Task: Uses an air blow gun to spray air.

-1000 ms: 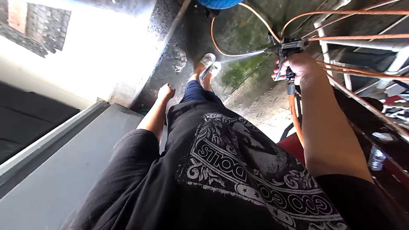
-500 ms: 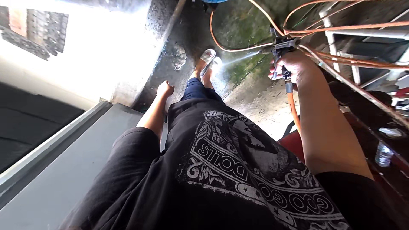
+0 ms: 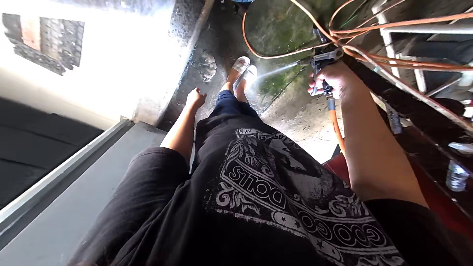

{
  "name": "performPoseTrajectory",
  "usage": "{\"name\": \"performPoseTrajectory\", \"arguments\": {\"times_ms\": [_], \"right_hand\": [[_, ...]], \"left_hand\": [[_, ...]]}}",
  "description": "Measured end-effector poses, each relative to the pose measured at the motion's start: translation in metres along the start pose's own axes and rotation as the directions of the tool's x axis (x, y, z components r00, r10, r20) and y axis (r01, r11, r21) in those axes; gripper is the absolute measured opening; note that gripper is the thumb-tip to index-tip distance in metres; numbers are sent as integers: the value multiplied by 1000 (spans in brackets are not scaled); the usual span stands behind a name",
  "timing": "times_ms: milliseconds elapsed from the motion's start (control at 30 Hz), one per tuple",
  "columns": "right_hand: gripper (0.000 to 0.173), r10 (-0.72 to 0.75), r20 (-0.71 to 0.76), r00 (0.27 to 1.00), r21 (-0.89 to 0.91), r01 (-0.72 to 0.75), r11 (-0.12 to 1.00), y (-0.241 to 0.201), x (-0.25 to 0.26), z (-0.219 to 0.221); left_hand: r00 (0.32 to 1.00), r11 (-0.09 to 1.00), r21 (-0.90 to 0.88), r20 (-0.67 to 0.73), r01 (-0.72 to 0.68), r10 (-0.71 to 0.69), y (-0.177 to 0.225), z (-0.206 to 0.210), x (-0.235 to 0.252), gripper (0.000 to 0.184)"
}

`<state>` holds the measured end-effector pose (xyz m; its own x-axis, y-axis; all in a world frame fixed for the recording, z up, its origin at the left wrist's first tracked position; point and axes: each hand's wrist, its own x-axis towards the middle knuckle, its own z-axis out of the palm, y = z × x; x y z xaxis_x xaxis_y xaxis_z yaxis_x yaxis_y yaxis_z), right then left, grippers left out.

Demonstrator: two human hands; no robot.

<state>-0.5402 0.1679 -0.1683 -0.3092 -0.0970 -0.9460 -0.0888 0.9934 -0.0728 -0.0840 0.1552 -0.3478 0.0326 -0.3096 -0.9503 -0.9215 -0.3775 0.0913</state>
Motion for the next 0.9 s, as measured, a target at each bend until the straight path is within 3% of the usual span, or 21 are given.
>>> {"name": "performPoseTrajectory", "arguments": {"times_ms": [300, 467, 667, 900], "right_hand": [[25, -60, 59, 996, 88, 54, 995, -13, -13, 8], [34, -46, 65, 997, 21, 44, 999, -1, -8, 10], [27, -42, 91, 995, 36, 39, 999, -7, -11, 18], [28, 6, 44, 999, -82, -3, 997, 8, -5, 16]], "left_hand": [[999, 999, 18, 3, 35, -35, -19, 11, 0, 53], [1000, 1000, -1, -5, 15, -15, -17, 10, -3, 53], [1000, 1000, -11, -5, 2, -2, -13, 12, -3, 53], [1000, 1000, -6, 2, -14, 14, -13, 14, -4, 54]]}}
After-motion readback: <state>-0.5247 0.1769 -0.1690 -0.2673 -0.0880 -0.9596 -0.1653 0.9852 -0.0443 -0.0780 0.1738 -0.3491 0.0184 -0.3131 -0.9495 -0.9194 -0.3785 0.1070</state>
